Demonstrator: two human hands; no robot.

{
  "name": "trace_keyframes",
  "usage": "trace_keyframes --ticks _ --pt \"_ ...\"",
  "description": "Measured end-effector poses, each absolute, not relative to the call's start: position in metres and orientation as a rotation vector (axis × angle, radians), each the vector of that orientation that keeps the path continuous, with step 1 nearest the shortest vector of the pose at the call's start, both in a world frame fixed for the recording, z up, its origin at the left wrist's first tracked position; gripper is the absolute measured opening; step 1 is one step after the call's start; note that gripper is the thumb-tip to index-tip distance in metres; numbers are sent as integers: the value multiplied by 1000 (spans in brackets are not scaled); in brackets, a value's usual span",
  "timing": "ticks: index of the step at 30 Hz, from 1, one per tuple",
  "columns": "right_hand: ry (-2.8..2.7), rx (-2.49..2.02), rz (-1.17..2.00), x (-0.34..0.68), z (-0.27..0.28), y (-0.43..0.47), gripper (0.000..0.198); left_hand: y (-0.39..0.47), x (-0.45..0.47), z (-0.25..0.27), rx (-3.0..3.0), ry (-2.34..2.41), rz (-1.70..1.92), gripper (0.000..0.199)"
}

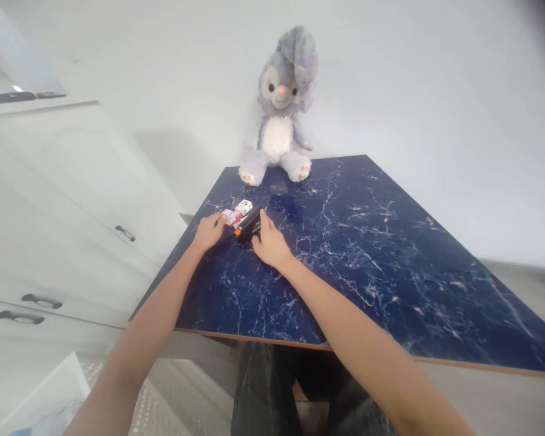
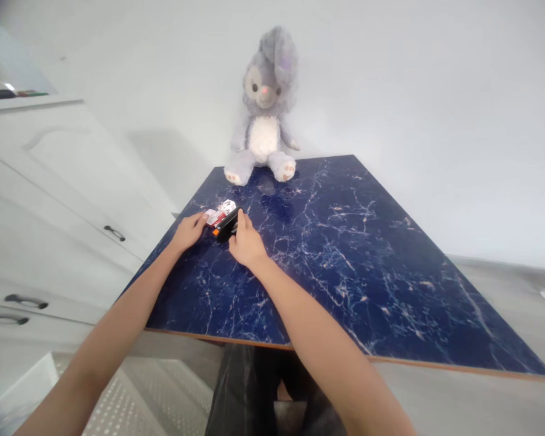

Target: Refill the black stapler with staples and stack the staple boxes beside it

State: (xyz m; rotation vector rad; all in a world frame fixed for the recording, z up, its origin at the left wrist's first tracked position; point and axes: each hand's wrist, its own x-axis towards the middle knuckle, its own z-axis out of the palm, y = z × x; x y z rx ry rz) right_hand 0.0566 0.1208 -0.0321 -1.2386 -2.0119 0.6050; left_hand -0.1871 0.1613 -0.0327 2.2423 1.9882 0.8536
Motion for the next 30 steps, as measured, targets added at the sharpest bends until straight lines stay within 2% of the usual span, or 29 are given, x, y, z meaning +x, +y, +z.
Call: trace_keyframes --ticks 11,17,22,24,27,30 --pt "-1992 -1261 528 52 -37 119 79 159 -183 -35 2338 1932 887 32" --pt "-1952 -1265 500 51 -39 120 80 157 -184 -34 2300 1950 896 33" --pt "-1955 -1272 493 50 -41 121 85 158 -179 -37 2413 1937 802 43" --pt "-1980 -1246 505 51 -41 121 91 157 -175 -39 2492 1884 737 51" --pt "-2044 -1198 521 52 -42 121 99 158 -170 -42 2587 1771 648 52" --pt "-2116 -1147 518 52 -43 122 95 167 -165 -42 2620 1735 646 53"
